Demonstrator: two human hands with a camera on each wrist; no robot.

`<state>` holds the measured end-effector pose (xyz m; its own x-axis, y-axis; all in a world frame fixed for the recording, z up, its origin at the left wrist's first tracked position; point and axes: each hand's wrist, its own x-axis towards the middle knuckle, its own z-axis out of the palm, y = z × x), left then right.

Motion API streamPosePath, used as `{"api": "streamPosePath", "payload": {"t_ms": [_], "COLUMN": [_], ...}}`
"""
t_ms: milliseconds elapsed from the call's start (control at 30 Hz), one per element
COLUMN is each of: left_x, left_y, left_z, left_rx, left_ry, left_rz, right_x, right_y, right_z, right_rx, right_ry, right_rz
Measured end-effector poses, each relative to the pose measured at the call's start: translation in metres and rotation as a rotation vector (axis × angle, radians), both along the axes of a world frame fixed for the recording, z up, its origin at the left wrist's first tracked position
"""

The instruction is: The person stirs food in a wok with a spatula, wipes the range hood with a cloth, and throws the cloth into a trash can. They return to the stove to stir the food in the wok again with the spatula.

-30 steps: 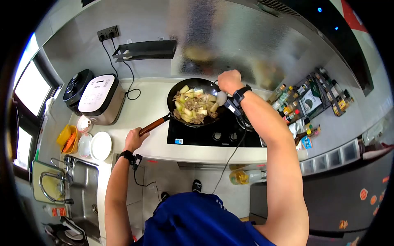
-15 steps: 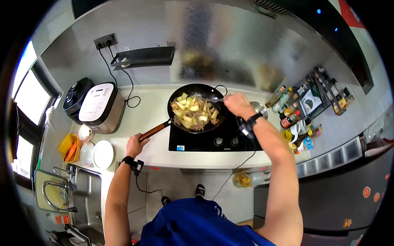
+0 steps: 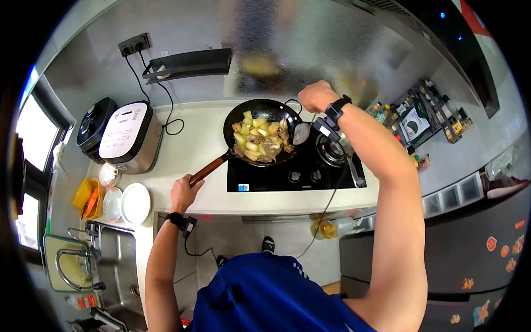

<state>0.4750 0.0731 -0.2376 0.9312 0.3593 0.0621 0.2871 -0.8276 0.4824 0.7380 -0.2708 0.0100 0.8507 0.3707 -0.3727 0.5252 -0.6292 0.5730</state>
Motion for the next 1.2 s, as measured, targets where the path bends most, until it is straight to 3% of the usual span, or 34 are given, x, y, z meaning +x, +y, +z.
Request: {"api": "streamPosePath", "payload": {"t_ms": [133, 167, 200, 233, 267, 333, 433, 533, 633, 767, 900, 1033, 1200], "left_x": [0.001, 0.001, 0.002, 0.002, 0.002, 0.003, 0.002, 0.005, 0.005, 0.008, 0.008, 0.007, 0.007], "left_y": [0.002, 0.003, 0.004, 0.004, 0.004, 0.007, 0.006, 0.006, 0.006, 0.012, 0.013, 0.013, 0.015], "left_z": [-0.004, -0.005, -0.005, -0.006, -0.006, -0.004, -0.001, -0.001, 0.000, -0.004, -0.006, -0.005, -0.007], "left_rx": [-0.028, -0.038, -0.048, -0.059, -0.070, -0.082, -0.094, -0.106, -0.132, -0.217, -0.180, -0.154, -0.141], "left_ry": [-0.003, -0.004, -0.006, -0.010, -0.014, -0.018, -0.007, -0.021, -0.050, -0.011, -0.035, -0.062, -0.038], "left_rz": [-0.026, -0.033, -0.037, -0.043, -0.049, -0.064, -0.092, -0.104, -0.120, -0.098, -0.112, -0.124, -0.131], "right_x": [0.020, 0.040, 0.080, 0.083, 0.063, 0.038, 0.029, 0.025, -0.003, -0.008, -0.032, -0.047, -0.051], "right_y": [0.000, -0.016, -0.049, -0.068, -0.073, -0.085, -0.075, -0.068, -0.053, -0.066, -0.073, -0.075, -0.059], "right_z": [-0.029, -0.057, -0.114, -0.138, -0.145, -0.170, -0.191, -0.208, -0.174, -0.175, -0.141, -0.101, -0.052], "right_rx": [0.013, 0.130, 0.293, 0.407, 0.560, 0.834, 0.873, 0.868, 0.837, 0.647, 0.547, 0.408, 0.276], "right_ry": [0.144, 0.228, 0.291, 0.359, 0.383, 0.359, 0.359, 0.026, -0.034, -0.154, -0.296, -0.288, -0.251], "right_rz": [-0.121, -0.160, -0.019, -0.064, -0.278, -0.424, -0.707, -0.336, -0.388, -0.058, 0.214, 0.309, 0.175]}}
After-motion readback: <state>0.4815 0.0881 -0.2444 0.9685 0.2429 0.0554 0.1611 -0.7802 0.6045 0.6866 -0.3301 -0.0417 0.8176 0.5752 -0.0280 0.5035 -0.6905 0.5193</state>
